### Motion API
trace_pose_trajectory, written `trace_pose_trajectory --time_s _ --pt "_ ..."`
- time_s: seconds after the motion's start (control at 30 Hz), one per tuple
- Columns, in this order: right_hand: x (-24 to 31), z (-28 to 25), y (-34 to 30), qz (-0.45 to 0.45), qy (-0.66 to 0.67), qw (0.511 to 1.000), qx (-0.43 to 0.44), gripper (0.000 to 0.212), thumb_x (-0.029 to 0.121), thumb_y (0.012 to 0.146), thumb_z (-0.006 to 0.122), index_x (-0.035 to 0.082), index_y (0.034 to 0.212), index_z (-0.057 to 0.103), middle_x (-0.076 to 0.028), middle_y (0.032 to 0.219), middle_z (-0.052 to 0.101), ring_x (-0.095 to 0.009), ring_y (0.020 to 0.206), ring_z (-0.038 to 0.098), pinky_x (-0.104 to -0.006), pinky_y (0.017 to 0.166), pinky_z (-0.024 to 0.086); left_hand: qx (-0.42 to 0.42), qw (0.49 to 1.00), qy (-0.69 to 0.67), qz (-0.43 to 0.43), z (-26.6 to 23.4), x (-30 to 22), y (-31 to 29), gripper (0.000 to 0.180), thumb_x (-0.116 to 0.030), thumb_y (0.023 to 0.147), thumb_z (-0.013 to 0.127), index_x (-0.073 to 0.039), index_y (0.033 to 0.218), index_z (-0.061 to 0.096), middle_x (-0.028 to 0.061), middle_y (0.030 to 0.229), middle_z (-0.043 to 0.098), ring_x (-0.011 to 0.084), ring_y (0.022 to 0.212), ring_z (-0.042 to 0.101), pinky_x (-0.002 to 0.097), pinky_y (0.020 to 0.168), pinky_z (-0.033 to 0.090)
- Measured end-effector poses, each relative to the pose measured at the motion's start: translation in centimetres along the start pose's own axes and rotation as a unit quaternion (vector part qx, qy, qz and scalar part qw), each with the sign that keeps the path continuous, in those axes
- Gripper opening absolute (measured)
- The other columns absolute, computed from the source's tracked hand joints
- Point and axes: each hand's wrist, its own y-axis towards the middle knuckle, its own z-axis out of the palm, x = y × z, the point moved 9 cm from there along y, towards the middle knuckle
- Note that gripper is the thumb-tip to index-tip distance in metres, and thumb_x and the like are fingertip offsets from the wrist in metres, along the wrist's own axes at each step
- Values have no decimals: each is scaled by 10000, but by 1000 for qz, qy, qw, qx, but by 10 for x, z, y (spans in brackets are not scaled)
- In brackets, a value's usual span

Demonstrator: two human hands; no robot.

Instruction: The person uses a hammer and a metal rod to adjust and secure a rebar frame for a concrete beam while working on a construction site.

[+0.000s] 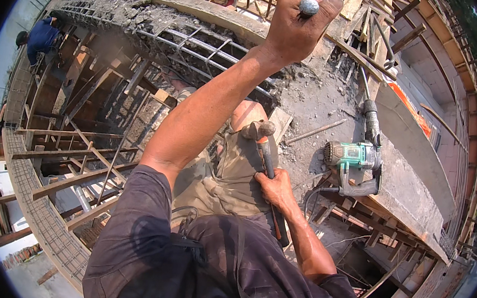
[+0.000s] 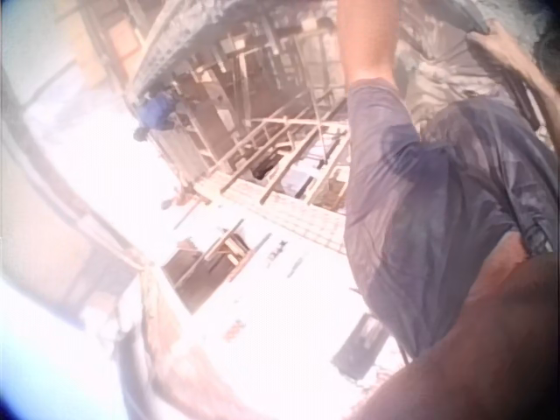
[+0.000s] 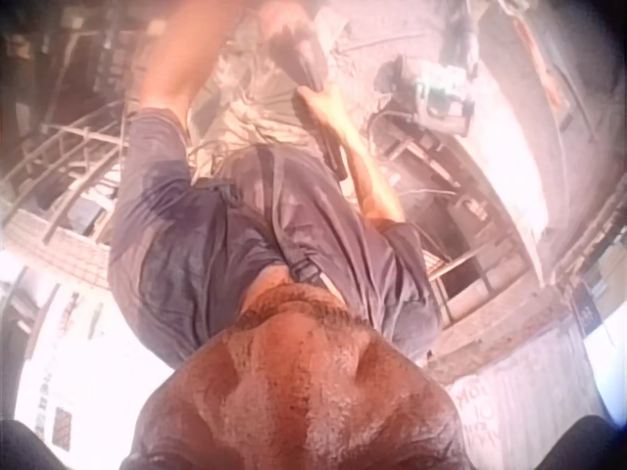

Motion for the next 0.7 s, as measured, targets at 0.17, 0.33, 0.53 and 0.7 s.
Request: trace_pose_trajectory --time_s 0.17,0.33,0.53,0.7 --pt "7 -23 -20 -52 -6 998 -36 287 229 831 670 13 674 566 -8 521 503 -109 431 464 -316 409 362 -7 994 103 -37 -4 65 12 542 -380 945 624 -22 546 549 -4 440 425 83 453 396 343 430 321" --pt "88 -95 -78 -67 89 986 -127 291 202 899 675 60 683 540 26 521 463 -67 434 429 -259 400 327 20 983 179 -42 15 66 23 507 -378 937 625 -7 592 601 67 465 504 120 476 482 350 475 399" --pt "225 -196 -167 -355 200 857 -316 339 183 959 595 127 675 418 55 479 300 -40 349 274 -228 328 257 64 983 123 -122 42 67 51 236 -169 906 546 36 865 657 166 674 639 221 637 602 394 594 468" --pt "287 -203 -148 -442 176 828 -296 356 236 957 620 128 668 442 66 491 326 -37 372 290 -226 362 270 77 970 205 -102 59 110 67 244 -110 883 505 26 1015 658 250 890 693 359 822 676 442 683 527"
